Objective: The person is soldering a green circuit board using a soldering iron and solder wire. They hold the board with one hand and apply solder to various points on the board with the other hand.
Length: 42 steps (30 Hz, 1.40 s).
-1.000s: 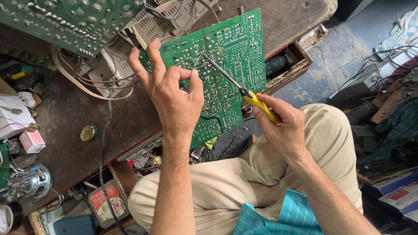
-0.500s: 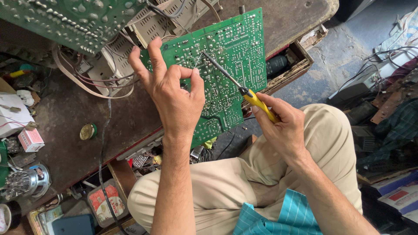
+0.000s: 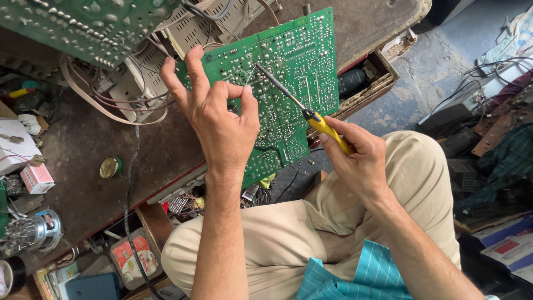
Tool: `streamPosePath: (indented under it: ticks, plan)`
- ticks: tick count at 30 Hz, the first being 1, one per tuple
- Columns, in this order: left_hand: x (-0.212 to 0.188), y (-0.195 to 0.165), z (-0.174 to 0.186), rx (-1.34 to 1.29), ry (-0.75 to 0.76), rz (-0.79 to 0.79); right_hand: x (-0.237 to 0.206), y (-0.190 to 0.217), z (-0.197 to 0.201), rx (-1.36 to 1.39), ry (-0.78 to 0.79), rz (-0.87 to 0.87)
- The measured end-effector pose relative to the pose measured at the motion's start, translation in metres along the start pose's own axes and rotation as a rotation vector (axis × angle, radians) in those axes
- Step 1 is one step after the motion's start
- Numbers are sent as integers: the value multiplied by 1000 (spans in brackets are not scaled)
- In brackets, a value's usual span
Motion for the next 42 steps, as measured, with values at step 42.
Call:
streamPosePath:
  ticks: [42]
  plan:
    - [0,1,-3,-1,5,2,-8,-42,-13,184,32,-229]
Point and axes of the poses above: each hand's wrist, its own x-axis towards the middle knuckle, its own z-axis out of the back of the hand, y = z × x, the point moved 10 cm from there along x, towards the middle knuckle, and after that the axes turned 12 degrees about -y, right-handed, at the moved point
